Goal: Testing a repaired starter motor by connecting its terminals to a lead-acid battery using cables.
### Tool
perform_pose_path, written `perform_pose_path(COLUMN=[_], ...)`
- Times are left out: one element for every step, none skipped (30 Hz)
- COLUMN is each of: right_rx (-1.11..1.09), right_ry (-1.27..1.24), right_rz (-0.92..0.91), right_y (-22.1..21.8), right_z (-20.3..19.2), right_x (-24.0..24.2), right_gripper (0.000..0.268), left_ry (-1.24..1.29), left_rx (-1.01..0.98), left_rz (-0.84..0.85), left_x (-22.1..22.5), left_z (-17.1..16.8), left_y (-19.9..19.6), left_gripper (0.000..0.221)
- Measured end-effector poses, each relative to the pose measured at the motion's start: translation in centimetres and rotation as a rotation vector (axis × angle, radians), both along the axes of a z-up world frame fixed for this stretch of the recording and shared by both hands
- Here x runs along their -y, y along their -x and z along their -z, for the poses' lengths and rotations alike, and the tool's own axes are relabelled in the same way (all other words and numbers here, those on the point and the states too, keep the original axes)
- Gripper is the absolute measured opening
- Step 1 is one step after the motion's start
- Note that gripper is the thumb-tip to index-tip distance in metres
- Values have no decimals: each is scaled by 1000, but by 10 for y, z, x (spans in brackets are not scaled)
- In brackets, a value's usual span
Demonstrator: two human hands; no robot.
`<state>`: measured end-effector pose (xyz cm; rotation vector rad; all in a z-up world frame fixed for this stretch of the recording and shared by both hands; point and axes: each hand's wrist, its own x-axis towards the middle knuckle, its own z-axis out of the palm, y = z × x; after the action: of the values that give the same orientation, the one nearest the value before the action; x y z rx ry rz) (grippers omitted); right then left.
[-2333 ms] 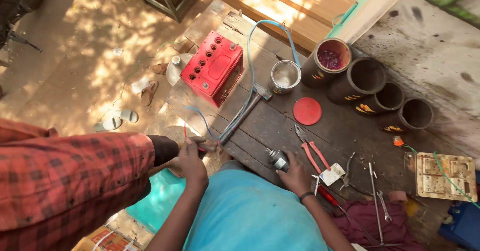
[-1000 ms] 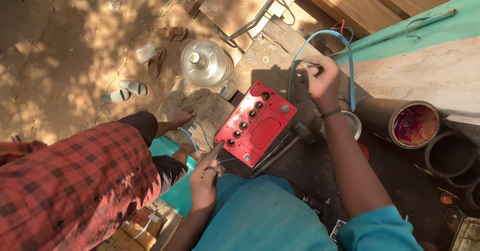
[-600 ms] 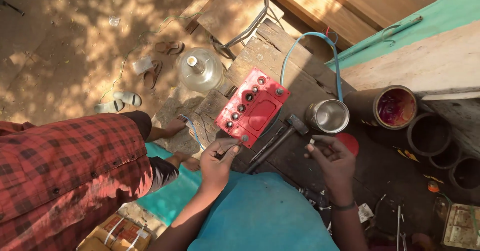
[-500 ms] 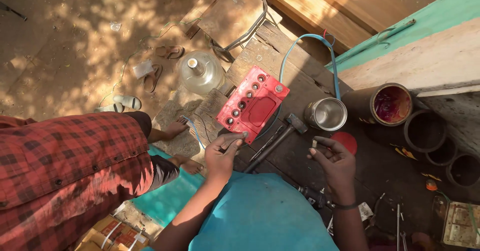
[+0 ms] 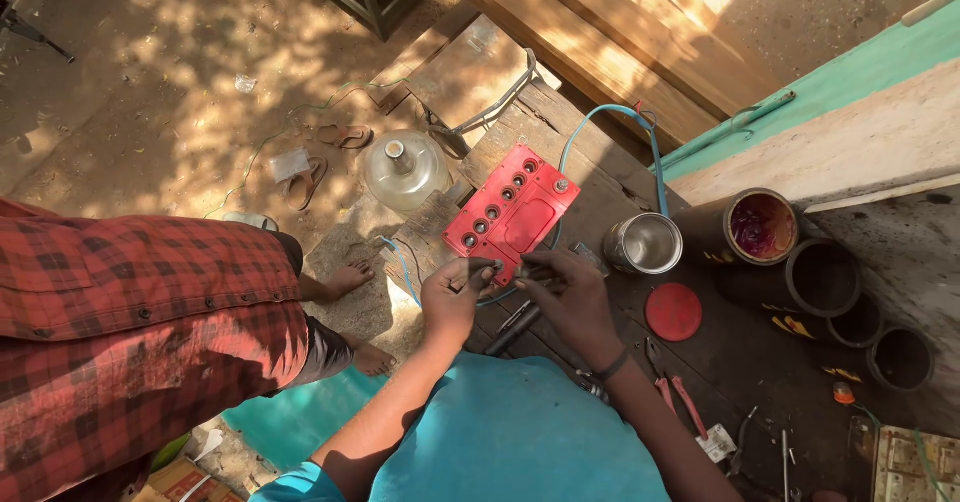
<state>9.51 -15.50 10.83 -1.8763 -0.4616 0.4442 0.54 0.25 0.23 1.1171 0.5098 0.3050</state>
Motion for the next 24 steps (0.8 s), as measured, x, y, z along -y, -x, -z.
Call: perform_pose_path(right_rx=[54,108,114,110,101,104,60,15,20,-31,-91,-95,-133,-170,-169,-148,-126,-122,-126,-130,-138,-169,-200,-208], right_ry=[26,51,51,45,39,40,23,7,8,-29,-62,-57,-95,-134,-134,-111,-90,-93,-73,-52,-56,-120,-181,-182], right_rz=[-20,-40,-45,-37,-30,-37,5,47,56,104,152,160,187,214,225,246,272,285,299,312,329,327,323,339], right_y=[0,0,-1,-1,-1,1,4,6,4,2,4,3,4,5,5,6,5,2,2,3,2,1,1,3], right_z=[5,10,11,13,14,15,16,18,22,26,31,39,47,56,52,49,45,43,42,42,47,52,58,58], right_x=[-5,-11,-11,-12,-12,-11,-8,-6,-2,2,7,13,18,24,24,23,23,23,24,24,25,26,29,27], right_gripper=[31,30,30,28,27,27,28,29,29,31,32,32,33,33,33,34,34,34,32,30,30,27,24,24], left_ry=[-35,-71,-71,-25,23,24,-43,-110,-109,-162,-211,-207,-196,-185,-185,-180,-178,-180,-177,-174,-177,-130,-80,-81], left_rx=[-50,-100,-94,-84,-78,-75,-99,-124,-118,-124,-139,-143,-98,-53,-51,-67,-79,-75,-43,-12,-19,-22,-29,-38], left_rz=[25,50,44,42,37,31,34,36,46,37,28,37,28,19,29,49,72,85,86,86,104,93,79,95], left_x=[-1,-2,-2,-2,-1,-5,-8,-11,-17,-22,-26,-32,-38,-44,-46,-47,-49,-48,-48,-47,-46,-44,-42,-40], left_z=[-7,-13,-17,-20,-23,-30,-36,-42,-41,-40,-38,-44,-49,-55,-57,-59,-62,-59,-55,-51,-49,-46,-43,-44], left_y=[0,0,-1,-2,-2,-3,-3,-5,-14,-24,-29,-41,-51,-62,-70,-78,-88,-95,-100,-104,-106,-108,-109,-104], left_gripper=[11,11,11,12,12,12,13,13,13,14,16,16,14,12,12,11,10,10,11,11,11,10,9,9])
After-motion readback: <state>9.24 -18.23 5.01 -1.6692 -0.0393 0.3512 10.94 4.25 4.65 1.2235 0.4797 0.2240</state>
